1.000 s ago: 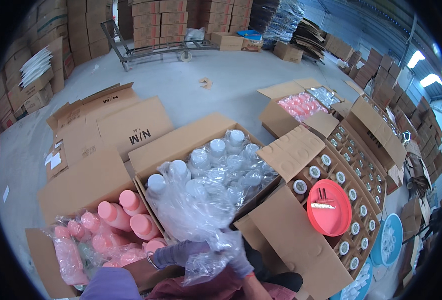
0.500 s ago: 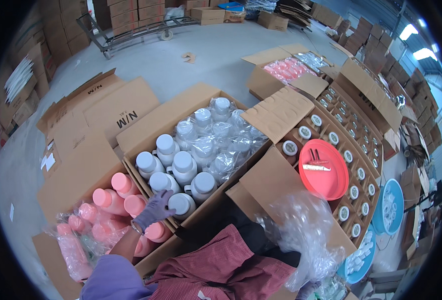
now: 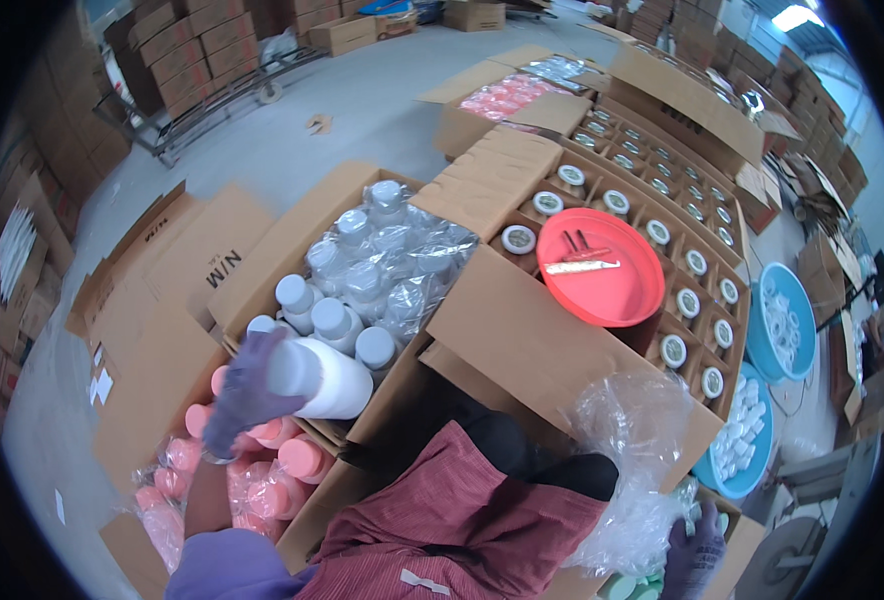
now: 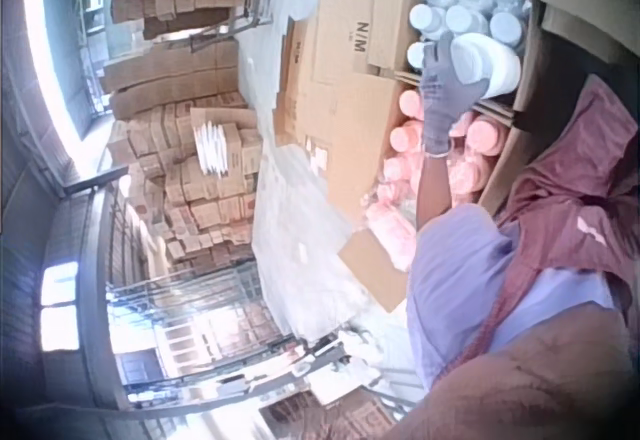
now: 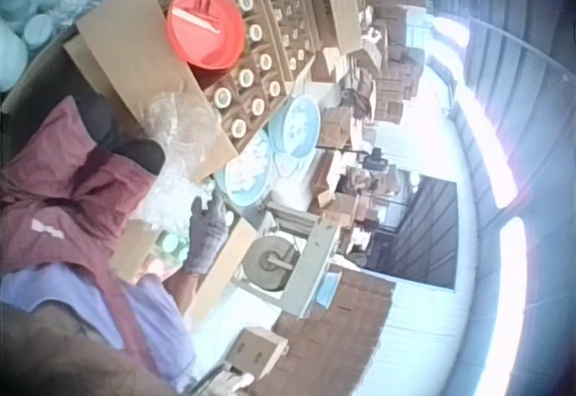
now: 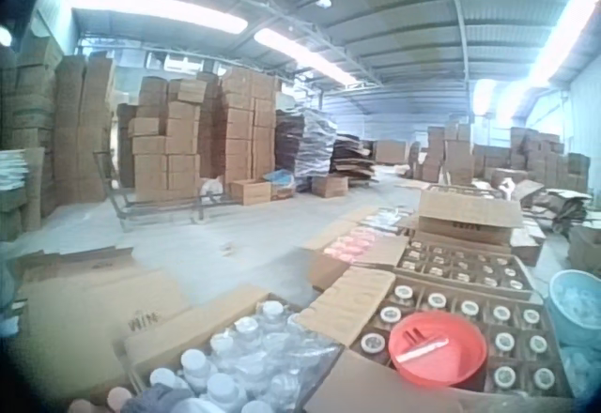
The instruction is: The person assembles thermos bottles by inserting a metal inner liner into the plastic body, screwing on the lid, and wrapping each unit in plastic. They handle pink and white bottles, repeatedly performing the same sequence of actions.
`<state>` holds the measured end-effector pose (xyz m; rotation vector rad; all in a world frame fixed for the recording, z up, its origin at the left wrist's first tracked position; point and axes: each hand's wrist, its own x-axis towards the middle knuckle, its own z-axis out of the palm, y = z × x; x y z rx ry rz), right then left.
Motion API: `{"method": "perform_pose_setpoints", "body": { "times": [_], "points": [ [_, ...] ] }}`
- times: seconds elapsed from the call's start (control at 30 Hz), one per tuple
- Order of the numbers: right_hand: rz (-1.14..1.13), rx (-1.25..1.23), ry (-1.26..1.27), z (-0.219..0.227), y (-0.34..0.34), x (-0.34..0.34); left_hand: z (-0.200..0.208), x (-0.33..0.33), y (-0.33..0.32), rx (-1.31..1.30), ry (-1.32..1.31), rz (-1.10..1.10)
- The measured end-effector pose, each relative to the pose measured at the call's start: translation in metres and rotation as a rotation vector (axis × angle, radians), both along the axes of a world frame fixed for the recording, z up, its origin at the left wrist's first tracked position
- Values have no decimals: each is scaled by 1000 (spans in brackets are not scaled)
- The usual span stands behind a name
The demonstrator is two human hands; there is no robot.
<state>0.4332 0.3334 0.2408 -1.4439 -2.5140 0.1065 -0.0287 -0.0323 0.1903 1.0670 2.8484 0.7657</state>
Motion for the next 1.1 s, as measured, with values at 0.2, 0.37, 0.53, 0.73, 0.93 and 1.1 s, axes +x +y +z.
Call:
{"method": "perform_pose_setpoints", "body": {
  "times": [0.2, 0.37, 0.53, 0.73, 0.93, 1.1],
  "points": [
    [497, -975, 1127, -57, -60, -171, 76, 69, 8, 543, 11, -192],
    [375, -1239, 1680, -68, -18, -182, -30, 132, 34, 361, -312, -200],
    [598, -790, 1566, -70, 17, -114, -5, 131, 118, 659, -1594, -169],
    [45, -408, 1839, -105, 52, -45, 21, 65, 259, 586, -1209, -455],
    [-13, 270, 1452, -71, 66, -10, 21, 91, 277, 704, -1622, -781],
    [35, 308, 1171, -92, 76, -23, -24, 121, 313, 929, -1348, -810]
  ]
}}
